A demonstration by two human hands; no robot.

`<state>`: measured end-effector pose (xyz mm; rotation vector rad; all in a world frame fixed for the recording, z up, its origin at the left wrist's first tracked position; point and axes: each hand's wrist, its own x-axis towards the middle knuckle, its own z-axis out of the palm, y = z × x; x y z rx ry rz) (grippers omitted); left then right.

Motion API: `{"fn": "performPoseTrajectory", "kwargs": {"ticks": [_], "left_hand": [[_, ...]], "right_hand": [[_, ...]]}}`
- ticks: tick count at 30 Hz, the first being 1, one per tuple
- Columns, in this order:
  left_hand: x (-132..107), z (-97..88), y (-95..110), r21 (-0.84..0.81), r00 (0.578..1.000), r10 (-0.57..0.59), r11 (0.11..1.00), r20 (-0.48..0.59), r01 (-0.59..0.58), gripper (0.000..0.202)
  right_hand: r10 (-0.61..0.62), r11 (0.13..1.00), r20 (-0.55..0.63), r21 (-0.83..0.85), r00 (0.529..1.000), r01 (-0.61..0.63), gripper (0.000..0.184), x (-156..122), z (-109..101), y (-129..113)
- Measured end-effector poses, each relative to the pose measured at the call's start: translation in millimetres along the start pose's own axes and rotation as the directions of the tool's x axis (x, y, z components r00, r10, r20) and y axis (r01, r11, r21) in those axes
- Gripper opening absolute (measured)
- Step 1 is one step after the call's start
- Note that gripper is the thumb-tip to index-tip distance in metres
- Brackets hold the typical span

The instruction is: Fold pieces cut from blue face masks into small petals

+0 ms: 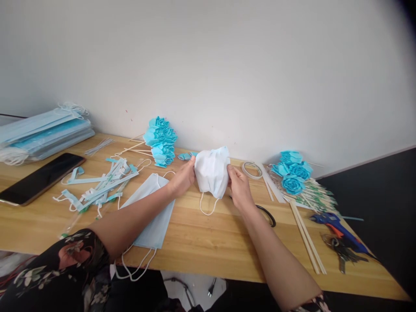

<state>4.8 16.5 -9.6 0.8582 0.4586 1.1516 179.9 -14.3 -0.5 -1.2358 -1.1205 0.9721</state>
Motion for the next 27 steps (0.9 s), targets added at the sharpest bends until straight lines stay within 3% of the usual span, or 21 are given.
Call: {"fn": "performPoseTrajectory", "kwargs": {"ticks": [3,8,13,18,23,27], "left_hand": [[-5.6,4.3,-0.6,0.053,0.998,-0.047,0.998,0.051,0.045,0.048],[-8.2,2.5,-2.2,0.178,0.99,-0.14,0.975,0.013,0.136,0.042],[-4.9,-3.3,-4.0,0.243,0.994,-0.111,0.965,0.022,0.102,0.04],[-5.9,-0.7,-1.4,0.225,0.994,-0.093,0.971,0.065,0.076,0.045],[-6.6,0.8,-1.1,0.19,0.993,-0.085,0.979,0.084,0.068,0.047],[-3.1,-3.0,-2.3,0.155,0.999,-0.037,0.987,0.029,0.032,0.045]], "right_hand": [[-0.026,0.999,-0.087,0.039,0.996,0.03,0.039,4.8,-2.8,4.3],[-0.061,0.997,-0.144,0.028,0.988,0.066,0.039,7.5,-3.5,7.7],[-0.12,0.993,-0.25,-0.048,0.961,0.111,0.043,7.8,-4.9,6.2],[-0.093,0.995,-0.306,0.003,0.948,0.098,0.043,11.0,-6.4,8.6],[0.008,0.982,-0.281,0.182,0.96,0.045,0.039,10.2,-4.3,5.6],[0.081,0.957,-0.088,0.284,0.993,-0.053,0.044,7.8,-3.4,-0.4]]}}
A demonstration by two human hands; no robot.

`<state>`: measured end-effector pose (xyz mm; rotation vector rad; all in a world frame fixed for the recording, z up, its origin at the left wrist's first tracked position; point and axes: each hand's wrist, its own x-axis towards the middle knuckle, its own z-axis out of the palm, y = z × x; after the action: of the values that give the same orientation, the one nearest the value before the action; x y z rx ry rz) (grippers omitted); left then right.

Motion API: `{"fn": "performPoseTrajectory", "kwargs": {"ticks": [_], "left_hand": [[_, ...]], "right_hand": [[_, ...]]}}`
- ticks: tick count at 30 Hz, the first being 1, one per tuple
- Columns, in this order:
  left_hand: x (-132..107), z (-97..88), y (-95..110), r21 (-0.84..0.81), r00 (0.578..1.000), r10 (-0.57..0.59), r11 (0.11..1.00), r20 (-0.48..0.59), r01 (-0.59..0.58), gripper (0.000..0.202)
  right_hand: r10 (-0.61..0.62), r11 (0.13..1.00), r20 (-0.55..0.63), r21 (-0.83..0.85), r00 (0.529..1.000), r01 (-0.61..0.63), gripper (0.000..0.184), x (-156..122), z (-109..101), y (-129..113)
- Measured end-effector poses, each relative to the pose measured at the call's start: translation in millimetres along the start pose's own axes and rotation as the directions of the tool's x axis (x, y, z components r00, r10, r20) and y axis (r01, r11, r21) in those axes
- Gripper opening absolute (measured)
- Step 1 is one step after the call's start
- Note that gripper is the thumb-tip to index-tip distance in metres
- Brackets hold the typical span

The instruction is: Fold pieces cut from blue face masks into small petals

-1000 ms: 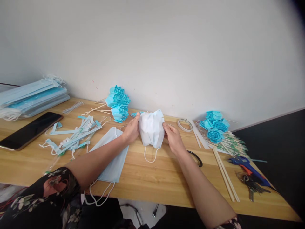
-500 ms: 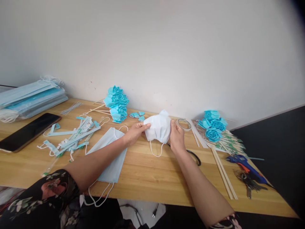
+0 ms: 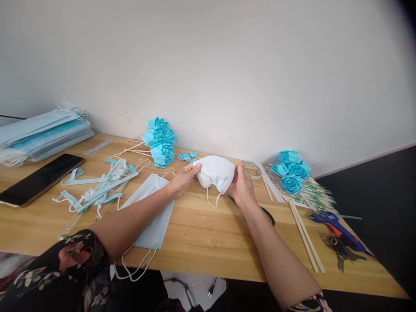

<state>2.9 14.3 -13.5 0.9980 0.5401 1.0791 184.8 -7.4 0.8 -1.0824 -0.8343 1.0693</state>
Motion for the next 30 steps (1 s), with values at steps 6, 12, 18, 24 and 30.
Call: {"fn": "performPoseTrajectory", "kwargs": {"ticks": [6,12,18,24,30], "left_hand": [[4,-1.2,3,-0.079,0.996,0.077,0.994,-0.055,-0.081,0.046],[2,-1.8,-2,-0.02,0.998,0.054,0.998,-0.021,-0.054,0.049],[2,-1.9,-9,0.196,0.998,0.007,0.98,0.058,-0.018,0.054],[3,-0.8,-12,0.174,0.996,0.008,0.984,0.094,-0.025,0.053],[1,2.3,-10,0.173,0.991,-0.021,0.985,0.132,-0.002,0.063]], "right_hand": [[0.037,0.999,0.237,-0.006,0.971,-0.037,0.049,-2,3,1],[0.004,1.0,0.14,-0.021,0.99,-0.001,0.032,-2,2,2],[-0.047,0.992,0.068,-0.11,0.997,0.054,0.038,2,0,6],[-0.138,0.96,-0.004,-0.245,0.99,0.133,0.044,0,-1,8],[-0.159,0.965,-0.074,-0.224,0.984,0.139,0.041,-3,3,0]]}}
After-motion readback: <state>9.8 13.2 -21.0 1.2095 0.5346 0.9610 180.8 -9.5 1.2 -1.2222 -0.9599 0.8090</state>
